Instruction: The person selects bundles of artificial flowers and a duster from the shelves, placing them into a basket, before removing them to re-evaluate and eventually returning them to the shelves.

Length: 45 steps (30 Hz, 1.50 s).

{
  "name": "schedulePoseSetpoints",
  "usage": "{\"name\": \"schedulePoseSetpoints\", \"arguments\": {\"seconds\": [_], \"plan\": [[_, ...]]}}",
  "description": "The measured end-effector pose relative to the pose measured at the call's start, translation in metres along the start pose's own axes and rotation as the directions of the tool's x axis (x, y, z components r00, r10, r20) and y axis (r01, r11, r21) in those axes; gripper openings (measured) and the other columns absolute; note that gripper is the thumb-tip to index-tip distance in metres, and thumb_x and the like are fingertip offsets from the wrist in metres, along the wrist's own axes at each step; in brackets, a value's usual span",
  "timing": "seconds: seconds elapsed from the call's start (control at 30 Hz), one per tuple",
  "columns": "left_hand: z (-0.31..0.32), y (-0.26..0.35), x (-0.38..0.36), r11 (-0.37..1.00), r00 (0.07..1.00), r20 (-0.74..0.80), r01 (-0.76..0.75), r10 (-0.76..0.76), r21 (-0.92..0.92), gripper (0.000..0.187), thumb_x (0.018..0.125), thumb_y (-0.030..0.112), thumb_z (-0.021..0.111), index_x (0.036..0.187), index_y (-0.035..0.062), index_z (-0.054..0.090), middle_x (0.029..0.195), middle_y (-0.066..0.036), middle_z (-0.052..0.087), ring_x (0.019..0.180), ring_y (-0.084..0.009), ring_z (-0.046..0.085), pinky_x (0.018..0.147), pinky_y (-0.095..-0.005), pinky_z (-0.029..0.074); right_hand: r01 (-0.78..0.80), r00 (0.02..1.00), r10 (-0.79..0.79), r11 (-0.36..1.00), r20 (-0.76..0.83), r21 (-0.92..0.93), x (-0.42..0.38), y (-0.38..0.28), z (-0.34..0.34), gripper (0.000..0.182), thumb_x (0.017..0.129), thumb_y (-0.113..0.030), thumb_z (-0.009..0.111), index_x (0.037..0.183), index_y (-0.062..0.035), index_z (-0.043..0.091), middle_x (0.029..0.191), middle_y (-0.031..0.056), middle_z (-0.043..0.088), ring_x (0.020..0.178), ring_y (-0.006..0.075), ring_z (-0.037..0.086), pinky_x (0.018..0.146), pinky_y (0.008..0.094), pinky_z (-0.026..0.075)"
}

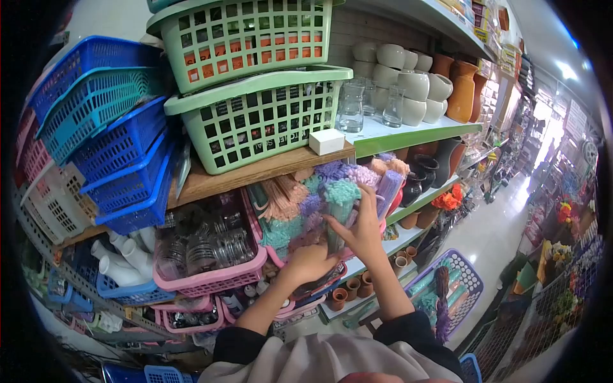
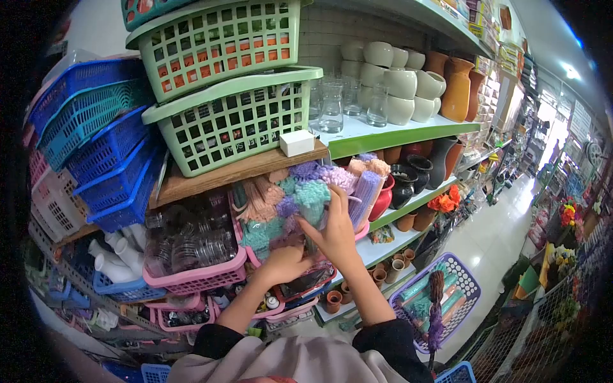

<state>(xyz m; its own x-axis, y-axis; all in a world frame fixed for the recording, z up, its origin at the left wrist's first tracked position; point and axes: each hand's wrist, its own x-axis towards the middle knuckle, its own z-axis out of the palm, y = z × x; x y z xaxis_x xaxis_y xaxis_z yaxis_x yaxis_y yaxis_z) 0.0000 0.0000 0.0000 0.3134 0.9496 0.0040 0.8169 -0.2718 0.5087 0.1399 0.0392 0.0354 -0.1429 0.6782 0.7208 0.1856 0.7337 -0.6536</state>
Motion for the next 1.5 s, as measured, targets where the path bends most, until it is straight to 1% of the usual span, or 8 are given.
{"name": "schedulePoseSetpoints", "arguments": {"seconds": [0.17, 0.57, 0.93, 1.03, 1.17, 1.3, 1.43, 1.5], "plan": [[0.009, 0.009, 0.016, 0.997, 0.989, -0.124, -0.081, 0.082, 0.008, 0.067, 0.089, 0.043, 0.043, 0.12, -0.0168, 0.037, 0.109, -0.037, 0.05, 0.103, -0.0453, 0.052, 0.093, -0.0475, 0.038, -0.042, 0.931, -0.208, 0.755, -0.299, -0.654, -0.006, -0.028, -0.007, 0.071, 0.067, -0.033, 0.077, 0.115, 0.0056, 0.043, 0.117, 0.0206, 0.039, 0.11, 0.0371, 0.039, 0.095, 0.0464, 0.03], [0.025, 0.014, 0.044, 0.996, 0.996, -0.083, -0.041, 0.034, -0.079, 0.036, 0.09, 0.025, 0.039, 0.094, -0.0104, 0.046, 0.079, -0.033, 0.059, 0.08, -0.0453, 0.06, 0.074, -0.0506, 0.047, -0.083, 0.898, -0.251, 0.71, -0.361, -0.699, -0.001, -0.016, -0.022, 0.036, 0.071, -0.022, 0.072, 0.103, -0.0119, 0.06, 0.109, 0.0085, 0.048, 0.105, 0.0288, 0.042, 0.089, 0.041, 0.032], [0.028, 0.057, 0.007, 1.0, 0.957, -0.29, -0.015, 0.007, -0.025, 0.062, 0.088, 0.029, 0.047, 0.127, -0.0143, 0.027, 0.113, -0.033, 0.051, 0.107, -0.0425, 0.052, 0.089, -0.0497, 0.041, -0.023, 0.963, -0.151, 0.779, -0.223, -0.627, -0.027, -0.031, -0.05, 0.069, 0.075, -0.026, 0.067, 0.134, -0.0046, 0.038, 0.126, 0.0159, 0.041, 0.114, 0.0329, 0.039, 0.095, 0.0428, 0.029], [0.055, 0.076, -0.004, 0.958, 0.602, -0.765, -0.278, 0.229, 0.067, 0.064, 0.081, 0.019, 0.059, 0.131, -0.006, 0.026, 0.137, -0.027, 0.025, 0.125, -0.0425, 0.024, 0.1, -0.0527, 0.022, -0.133, 0.942, -0.093, 0.781, -0.323, -0.61, -0.064, -0.016, -0.077, 0.059, 0.076, -0.02, 0.065, 0.129, -0.0062, 0.043, 0.123, 0.016, 0.043, 0.113, 0.0333, 0.04, 0.096, 0.0442, 0.029], [0.133, 0.075, 0.0, 0.854, 0.601, -0.719, -0.52, 0.35, -0.019, 0.052, 0.078, 0.012, 0.06, 0.121, -0.0036, 0.035, 0.123, -0.026, 0.03, 0.11, -0.0395, 0.029, 0.093, -0.0488, 0.028, -0.484, 0.831, 0.087, 0.603, -0.55, -0.635, -0.147, 0.041, -0.135, 0.049, 0.076, -0.019, 0.063, 0.121, -0.0061, 0.049, 0.119, 0.0146, 0.045, 0.111, 0.0326, 0.041, 0.094, 0.0438, 0.031], [0.2, 0.08, 0.004, 0.806, 0.793, -0.488, -0.532, 0.365, -0.262, 0.046, 0.079, 0.008, 0.058, 0.118, -0.0019, 0.037, 0.122, -0.022, 0.031, 0.11, -0.0354, 0.031, 0.093, -0.0485, 0.024, -0.889, 0.449, 0.394, 0.105, -0.802, -0.447, -0.274, 0.087, -0.193, 0.05, 0.075, -0.027, 0.064, 0.119, -0.0063, 0.05, 0.123, 0.0148, 0.043, 0.117, 0.0326, 0.038, 0.093, 0.0535, 0.031], [0.271, 0.082, 0.001, 0.788, 0.901, -0.228, -0.433, 0.369, -0.438, 0.042, 0.076, 0.01, 0.059, 0.115, 0.0008, 0.044, 0.12, -0.021, 0.034, 0.112, -0.0395, 0.03, 0.096, -0.0512, 0.021, -0.792, 0.228, 0.508, -0.399, -0.831, -0.462, -0.366, 0.103, -0.228, 0.081, 0.066, -0.034, 0.074, 0.133, -0.0088, 0.035, 0.127, 0.0146, 0.043, 0.121, 0.0306, 0.036, 0.09, 0.0632, 0.029], [0.29, 0.094, -0.001, 0.797, 0.896, -0.146, -0.441, 0.42, -0.412, 0.041, 0.076, 0.01, 0.059, 0.114, 0.0011, 0.045, 0.12, -0.021, 0.034, 0.112, -0.0396, 0.03, 0.096, -0.0511, 0.021, -0.799, 0.17, 0.55, -0.409, -0.818, -0.441, -0.393, 0.111, -0.238, 0.071, 0.064, -0.031, 0.075, 0.124, -0.0074, 0.044, 0.116, 0.0132, 0.052, 0.112, 0.0297, 0.047, 0.089, 0.0628, 0.031]]}}
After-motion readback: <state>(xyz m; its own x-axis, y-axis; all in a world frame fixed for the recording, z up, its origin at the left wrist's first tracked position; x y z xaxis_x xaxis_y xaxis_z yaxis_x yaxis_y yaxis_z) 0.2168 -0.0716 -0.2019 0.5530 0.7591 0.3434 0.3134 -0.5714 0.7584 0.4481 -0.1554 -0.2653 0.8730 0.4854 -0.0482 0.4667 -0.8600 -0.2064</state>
